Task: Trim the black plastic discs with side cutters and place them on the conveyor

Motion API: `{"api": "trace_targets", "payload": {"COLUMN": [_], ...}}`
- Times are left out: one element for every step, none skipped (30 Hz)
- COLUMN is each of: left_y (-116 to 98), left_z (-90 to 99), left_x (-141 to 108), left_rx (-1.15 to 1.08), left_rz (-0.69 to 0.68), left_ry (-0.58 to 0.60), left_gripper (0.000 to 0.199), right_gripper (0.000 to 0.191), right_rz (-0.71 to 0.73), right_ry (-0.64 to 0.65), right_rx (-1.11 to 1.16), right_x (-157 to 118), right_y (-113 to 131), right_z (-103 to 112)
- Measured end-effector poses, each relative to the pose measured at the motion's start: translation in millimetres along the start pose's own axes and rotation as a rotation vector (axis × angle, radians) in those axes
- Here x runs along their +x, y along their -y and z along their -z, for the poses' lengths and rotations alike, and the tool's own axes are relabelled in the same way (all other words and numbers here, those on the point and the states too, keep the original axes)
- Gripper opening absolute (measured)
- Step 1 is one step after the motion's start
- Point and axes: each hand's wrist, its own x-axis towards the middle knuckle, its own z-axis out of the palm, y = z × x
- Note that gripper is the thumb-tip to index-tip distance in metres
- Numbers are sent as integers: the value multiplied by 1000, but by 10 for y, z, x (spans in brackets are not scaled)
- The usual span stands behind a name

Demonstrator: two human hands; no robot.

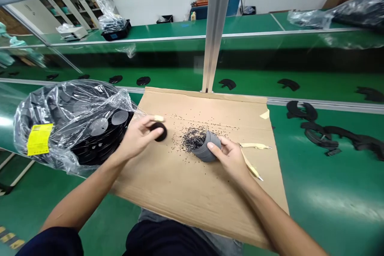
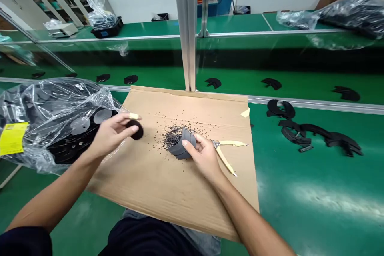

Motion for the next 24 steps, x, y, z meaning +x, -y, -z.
{"api": "trace_targets", "payload": {"left_y": [-66, -121, -161, -185, -193, -186, -168, -142, -113, -84, -58, -38, -24, -18, -17, -20, -24, -26, -25, -20, -11, -1, 8, 14], "left_z": [-159, -320, -473, -610, -724, -812, -873, -908, -922, -920, -909, -894, -880, -870, -865, -865, -870, -876, -883, -890, -894, -897, -898, -897], "left_x": [-13, -21, -24, -24, -21, -19, -20, -23, -30, -40, -53, -68, -83, -99, -113, -125, -134, -139, -141, -140, -136, -132, -129, -127], "left_rx": [-162, -287, -379, -432, -454, -445, -407, -349, -286, -230, -196, -190, -216, -267, -329, -391, -442, -474, -482, -467, -436, -398, -360, -325], "left_rz": [28, 61, 91, 109, 109, 95, 65, 25, -17, -52, -74, -79, -64, -33, 8, 48, 83, 109, 123, 126, 122, 111, 94, 75], "left_ry": [48, 100, 146, 168, 170, 162, 147, 133, 125, 126, 130, 136, 138, 140, 141, 140, 141, 146, 152, 158, 165, 173, 179, 181], "left_gripper": [27, 28, 27, 26, 23, 20, 17, 16, 15, 14, 15, 17, 18, 20, 22, 23, 24, 24, 25, 25, 25, 25, 25, 23], "right_gripper": [41, 40, 40, 40, 39, 39, 39, 39, 39, 39, 38, 37, 36, 36, 36, 36, 37, 37, 37, 36, 36, 36, 36, 36], "right_rz": [6, 12, 16, 17, 17, 16, 13, 10, 10, 14, 21, 32, 46, 61, 75, 88, 99, 104, 107, 109, 112, 116, 120, 122], "right_ry": [-5, -11, -14, -15, -12, -8, -2, 3, 7, 6, 2, -8, -22, -39, -57, -71, -77, -72, -58, -39, -22, -10, -4, -3], "right_rx": [-19, -39, -58, -75, -90, -102, -112, -120, -129, -139, -153, -174, -205, -242, -281, -315, -337, -344, -341, -338, -340, -347, -357, -367], "right_x": [-8, -17, -26, -36, -44, -50, -54, -56, -57, -57, -57, -59, -61, -65, -69, -74, -77, -81, -83, -84, -85, -85, -85, -85], "right_y": [4, 10, 19, 29, 38, 46, 50, 50, 47, 39, 29, 16, 4, -8, -17, -24, -29, -32, -34, -35, -37, -40, -42, -45], "right_z": [-2, -5, -7, -9, -10, -12, -15, -17, -20, -23, -26, -29, -30, -30, -29, -27, -25, -23, -22, -22, -24, -26, -29, -32]}}
